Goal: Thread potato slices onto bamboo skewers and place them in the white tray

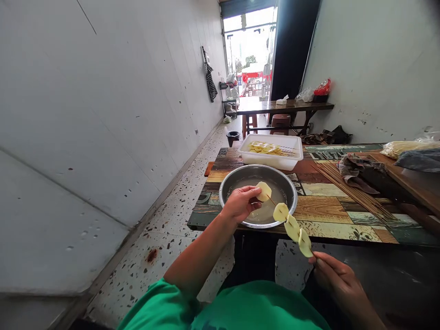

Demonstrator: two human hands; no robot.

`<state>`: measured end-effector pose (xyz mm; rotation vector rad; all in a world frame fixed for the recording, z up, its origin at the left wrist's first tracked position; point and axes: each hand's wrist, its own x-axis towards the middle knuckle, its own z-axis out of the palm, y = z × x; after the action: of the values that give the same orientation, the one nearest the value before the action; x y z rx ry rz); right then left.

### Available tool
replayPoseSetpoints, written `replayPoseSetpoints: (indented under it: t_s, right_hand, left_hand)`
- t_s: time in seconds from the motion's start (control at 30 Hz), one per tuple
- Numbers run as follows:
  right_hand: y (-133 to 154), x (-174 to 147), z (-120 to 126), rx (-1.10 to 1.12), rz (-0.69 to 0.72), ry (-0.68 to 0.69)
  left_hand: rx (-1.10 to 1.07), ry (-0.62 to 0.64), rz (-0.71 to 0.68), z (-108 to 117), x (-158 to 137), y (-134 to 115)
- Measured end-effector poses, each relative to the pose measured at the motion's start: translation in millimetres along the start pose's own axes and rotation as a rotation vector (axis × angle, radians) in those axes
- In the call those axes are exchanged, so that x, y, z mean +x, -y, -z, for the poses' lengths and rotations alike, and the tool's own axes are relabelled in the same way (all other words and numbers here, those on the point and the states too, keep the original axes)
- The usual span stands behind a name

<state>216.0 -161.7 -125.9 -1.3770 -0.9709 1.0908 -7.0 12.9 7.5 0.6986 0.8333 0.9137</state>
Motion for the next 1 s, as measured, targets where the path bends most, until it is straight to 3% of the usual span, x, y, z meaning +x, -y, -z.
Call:
replayPoseSetpoints:
  t_s: [0.27, 0.47, 0.57, 0.8, 0.93, 1.0]
  right_hand:
    - [1.4, 10.5, 2.1, -0.119, 0.035, 0.027]
    - [11.0, 6.5, -12.7, 0.140, -0.123, 0.083]
    - [15.6, 1.5, -13.2, 0.084, -0.120, 0.059]
    - [22.0, -4.0, -3.9, -0.310, 0.060, 0.023]
    - [18.9, -5.7, -14.1, -0.562, 0.335, -0.262]
    - [20.3, -8.6, -20.8, -0.565, 0.414, -0.339]
  left_hand:
    - [0.024, 0.010, -0.047, -1.7, 3.7, 1.3]
    - [0.029, -0.007, -0.157, -2.0, 5.7, 4.8]
    - [0.071, -0.022, -0.207, -0.7, 6.9, 7.0]
    - [0.245, 0.017, -0.357, 1.9, 5.9, 8.0]
    - [0.356, -0.049, -0.481, 1.4, 5.9, 13.0]
    - [0.388, -0.089, -0.528, 2.2, 6.8, 15.2]
